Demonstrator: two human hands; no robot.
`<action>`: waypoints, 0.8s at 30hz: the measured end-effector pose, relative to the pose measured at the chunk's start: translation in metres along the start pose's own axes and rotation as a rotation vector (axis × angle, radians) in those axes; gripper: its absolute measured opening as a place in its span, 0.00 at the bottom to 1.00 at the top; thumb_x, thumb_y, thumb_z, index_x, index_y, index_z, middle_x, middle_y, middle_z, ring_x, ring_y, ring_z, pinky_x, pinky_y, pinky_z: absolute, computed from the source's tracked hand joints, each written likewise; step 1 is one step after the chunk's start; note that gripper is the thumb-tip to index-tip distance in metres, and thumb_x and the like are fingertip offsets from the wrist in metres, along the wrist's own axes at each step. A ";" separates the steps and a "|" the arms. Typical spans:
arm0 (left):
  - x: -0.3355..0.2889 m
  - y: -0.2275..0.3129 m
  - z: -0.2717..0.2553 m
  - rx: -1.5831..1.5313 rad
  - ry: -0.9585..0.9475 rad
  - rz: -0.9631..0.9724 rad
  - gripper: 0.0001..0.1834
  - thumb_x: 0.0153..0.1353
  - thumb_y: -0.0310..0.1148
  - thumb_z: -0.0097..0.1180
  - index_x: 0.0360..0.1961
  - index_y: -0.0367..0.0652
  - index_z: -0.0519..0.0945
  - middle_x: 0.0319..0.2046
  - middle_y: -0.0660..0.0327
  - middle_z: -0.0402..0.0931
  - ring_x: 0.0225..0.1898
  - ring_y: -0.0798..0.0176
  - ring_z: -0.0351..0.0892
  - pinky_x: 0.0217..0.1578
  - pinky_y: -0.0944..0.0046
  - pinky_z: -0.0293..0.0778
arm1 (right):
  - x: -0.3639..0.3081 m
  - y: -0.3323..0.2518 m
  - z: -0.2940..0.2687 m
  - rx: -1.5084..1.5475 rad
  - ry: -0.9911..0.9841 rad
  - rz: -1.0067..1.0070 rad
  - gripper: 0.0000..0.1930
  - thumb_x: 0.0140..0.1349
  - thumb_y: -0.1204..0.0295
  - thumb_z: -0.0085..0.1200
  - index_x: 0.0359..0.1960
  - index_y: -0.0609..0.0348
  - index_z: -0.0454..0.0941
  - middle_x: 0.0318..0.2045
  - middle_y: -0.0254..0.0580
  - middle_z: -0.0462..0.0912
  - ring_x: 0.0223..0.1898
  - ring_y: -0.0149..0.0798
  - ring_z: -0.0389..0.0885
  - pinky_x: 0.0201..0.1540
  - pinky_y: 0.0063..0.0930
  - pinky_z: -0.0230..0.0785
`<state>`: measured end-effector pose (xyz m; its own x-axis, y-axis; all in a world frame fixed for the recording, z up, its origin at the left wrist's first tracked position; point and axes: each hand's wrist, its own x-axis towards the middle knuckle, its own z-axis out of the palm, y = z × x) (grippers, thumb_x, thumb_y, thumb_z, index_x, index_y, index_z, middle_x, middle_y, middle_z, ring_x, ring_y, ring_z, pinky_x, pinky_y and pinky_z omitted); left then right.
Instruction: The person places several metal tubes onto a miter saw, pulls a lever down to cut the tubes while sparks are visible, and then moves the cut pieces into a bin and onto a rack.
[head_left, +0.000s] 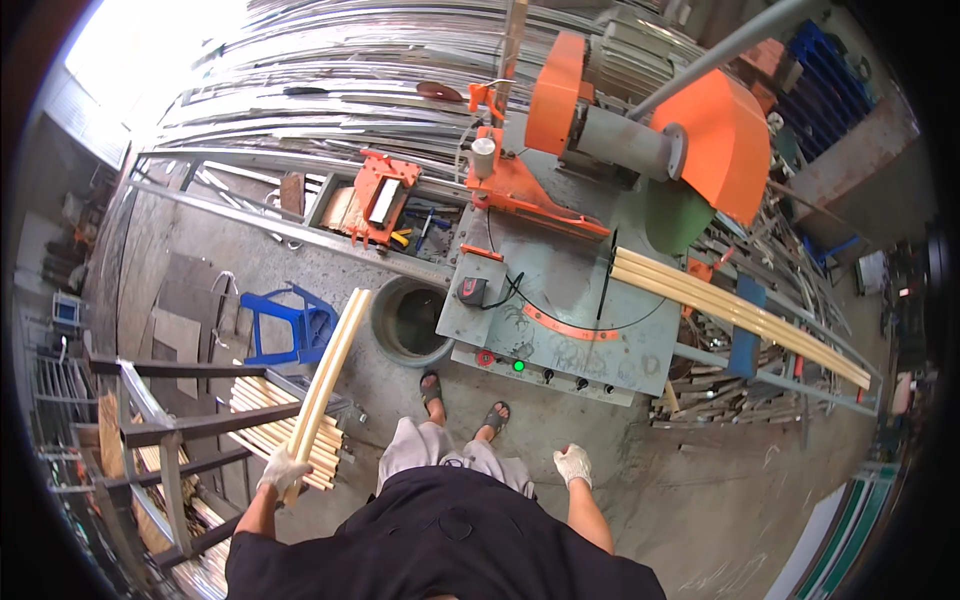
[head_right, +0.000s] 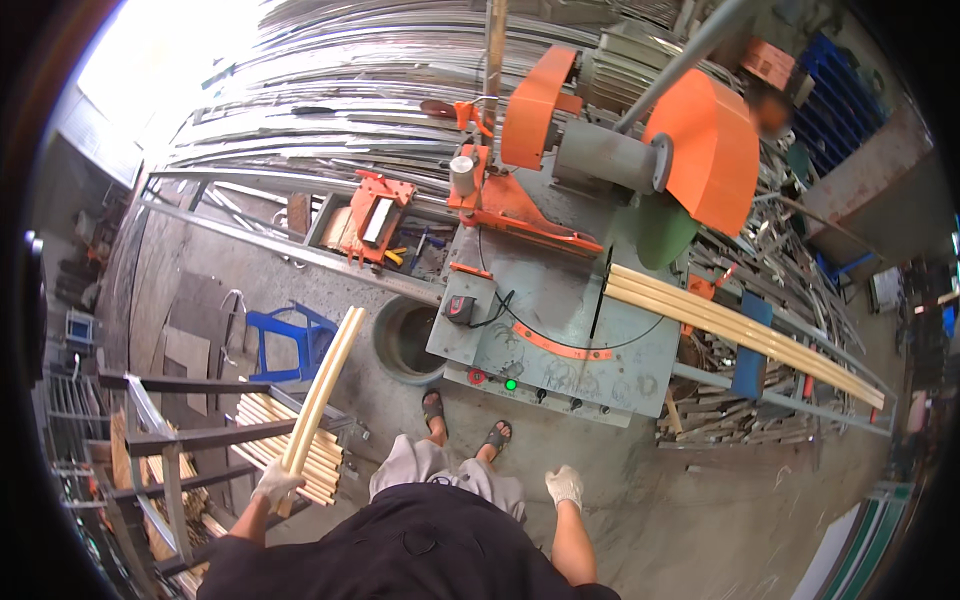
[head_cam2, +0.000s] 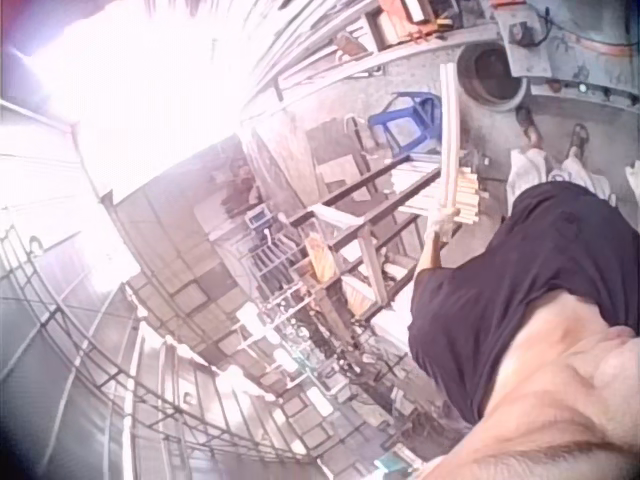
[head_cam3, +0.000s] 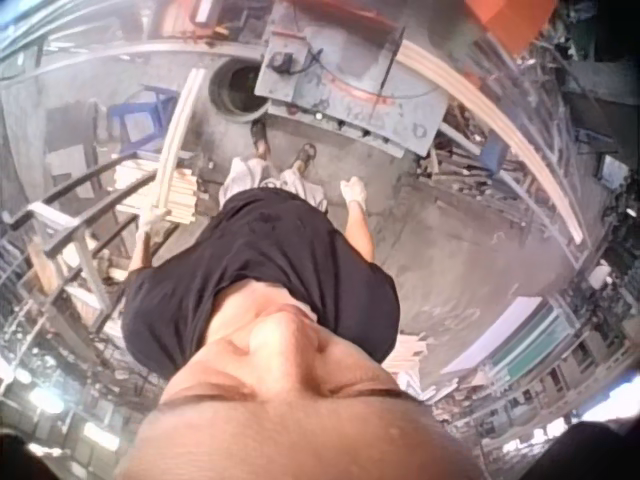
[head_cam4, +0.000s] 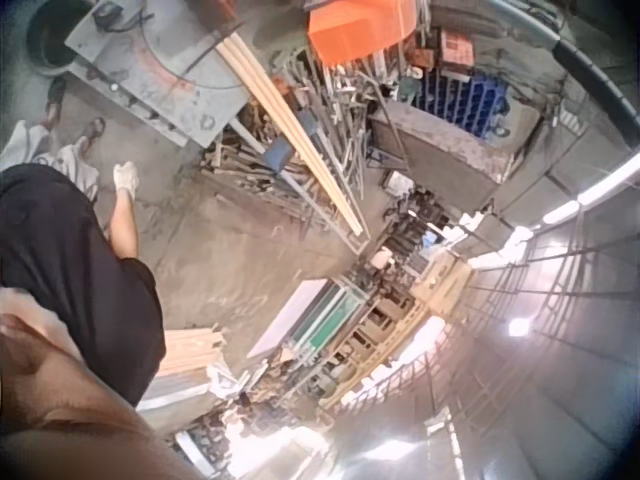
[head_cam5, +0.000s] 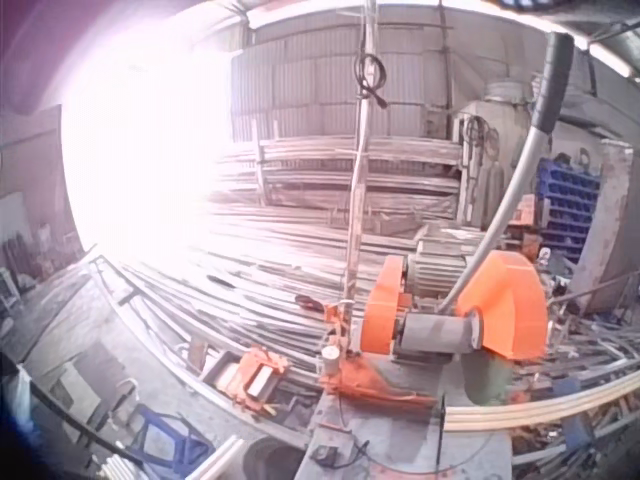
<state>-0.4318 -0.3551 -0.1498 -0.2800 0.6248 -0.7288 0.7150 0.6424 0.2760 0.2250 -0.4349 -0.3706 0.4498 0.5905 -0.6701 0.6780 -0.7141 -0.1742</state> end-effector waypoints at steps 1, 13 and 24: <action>0.018 -0.002 0.019 -0.089 -0.120 -0.072 0.23 0.46 0.38 0.70 0.43 0.39 0.82 0.30 0.55 0.82 0.27 0.55 0.84 0.33 0.55 0.83 | 0.002 0.004 -0.010 0.010 0.038 -0.027 0.18 0.56 0.55 0.61 0.37 0.58 0.88 0.40 0.57 0.88 0.47 0.59 0.87 0.51 0.50 0.78; 0.215 0.256 0.233 -1.199 -0.715 -0.417 0.29 0.46 0.42 0.75 0.42 0.38 0.73 0.31 0.46 0.77 0.29 0.46 0.82 0.32 0.45 0.85 | -0.023 0.171 -0.004 -0.039 0.038 -0.072 0.16 0.61 0.61 0.64 0.40 0.64 0.86 0.31 0.46 0.89 0.28 0.40 0.89 0.32 0.37 0.81; 0.227 0.236 0.239 -1.483 -0.738 -0.181 0.19 0.52 0.36 0.71 0.40 0.42 0.76 0.30 0.49 0.78 0.28 0.48 0.84 0.32 0.42 0.87 | -0.063 0.111 -0.021 0.169 -0.188 0.145 0.18 0.61 0.60 0.63 0.41 0.65 0.86 0.23 0.43 0.86 0.21 0.37 0.84 0.27 0.36 0.75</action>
<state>-0.1736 -0.1677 -0.3994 0.3653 0.4479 -0.8161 -0.5998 0.7837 0.1616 0.2841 -0.5435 -0.3322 0.4083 0.4090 -0.8161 0.5007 -0.8479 -0.1744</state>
